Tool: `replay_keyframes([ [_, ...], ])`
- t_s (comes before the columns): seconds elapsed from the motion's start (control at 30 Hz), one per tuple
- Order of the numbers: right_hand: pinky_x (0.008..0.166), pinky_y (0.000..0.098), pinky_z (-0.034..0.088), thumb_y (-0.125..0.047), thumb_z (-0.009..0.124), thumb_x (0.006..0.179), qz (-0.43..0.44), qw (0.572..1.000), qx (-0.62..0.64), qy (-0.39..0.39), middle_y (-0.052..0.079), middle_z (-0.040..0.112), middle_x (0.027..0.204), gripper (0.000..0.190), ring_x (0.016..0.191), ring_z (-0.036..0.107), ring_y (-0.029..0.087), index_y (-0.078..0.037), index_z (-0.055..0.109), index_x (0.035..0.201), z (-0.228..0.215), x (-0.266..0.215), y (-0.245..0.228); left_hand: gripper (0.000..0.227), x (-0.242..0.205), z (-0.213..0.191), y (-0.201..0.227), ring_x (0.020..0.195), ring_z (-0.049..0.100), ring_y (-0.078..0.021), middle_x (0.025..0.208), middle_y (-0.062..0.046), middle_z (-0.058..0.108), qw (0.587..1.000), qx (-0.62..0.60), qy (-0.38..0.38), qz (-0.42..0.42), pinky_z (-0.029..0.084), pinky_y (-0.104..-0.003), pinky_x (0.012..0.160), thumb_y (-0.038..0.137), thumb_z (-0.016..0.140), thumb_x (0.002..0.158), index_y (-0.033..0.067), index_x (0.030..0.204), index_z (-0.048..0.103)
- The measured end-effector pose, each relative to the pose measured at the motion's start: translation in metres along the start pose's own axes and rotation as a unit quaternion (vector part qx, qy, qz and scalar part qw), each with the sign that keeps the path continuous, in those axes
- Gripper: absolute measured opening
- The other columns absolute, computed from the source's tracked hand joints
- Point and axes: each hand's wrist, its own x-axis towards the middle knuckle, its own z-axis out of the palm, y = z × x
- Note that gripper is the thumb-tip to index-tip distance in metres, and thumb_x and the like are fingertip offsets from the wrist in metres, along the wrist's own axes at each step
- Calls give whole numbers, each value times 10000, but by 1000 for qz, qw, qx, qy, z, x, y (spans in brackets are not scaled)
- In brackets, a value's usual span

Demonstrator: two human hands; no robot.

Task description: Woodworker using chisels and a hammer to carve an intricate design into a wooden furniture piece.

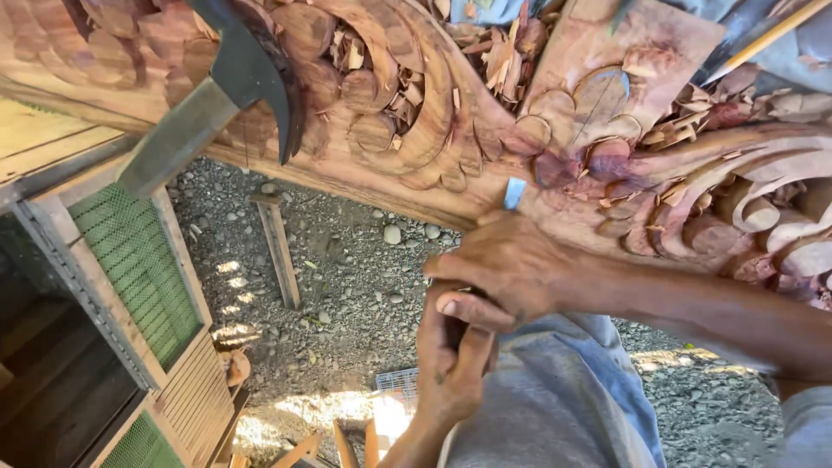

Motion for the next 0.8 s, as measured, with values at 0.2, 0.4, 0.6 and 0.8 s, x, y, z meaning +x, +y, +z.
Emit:
replay_keyframes([
  [0.2,510,460,426,-369,506,984,4,1000,-1,-29,46,526,566,318,475,514,288,-112,631,846,-13,4,6,176,5,20,4,567,508,-55,796,-20,578,997,57,51,8,424,-241,501,184,562,1041,52,1137,496],
  [0.4,515,432,442,-247,484,1061,-30,999,31,5,60,534,634,319,533,540,277,-103,581,793,-19,6,8,138,8,27,11,567,473,-43,726,3,533,994,89,64,-5,378,-226,503,130,560,1037,46,1133,506],
  [0.6,501,428,446,-227,515,1041,-32,999,27,-10,58,526,625,318,530,545,266,-93,554,754,-17,5,17,131,12,26,6,673,465,-31,811,19,537,993,98,64,26,375,-210,594,122,545,1051,30,1143,528],
  [0.8,557,422,490,-224,520,1038,-60,998,-13,9,39,525,621,290,530,521,242,-111,566,774,-29,20,29,101,31,29,20,578,432,-36,708,22,508,992,87,95,-6,338,-217,519,134,570,1019,46,1043,529],
])
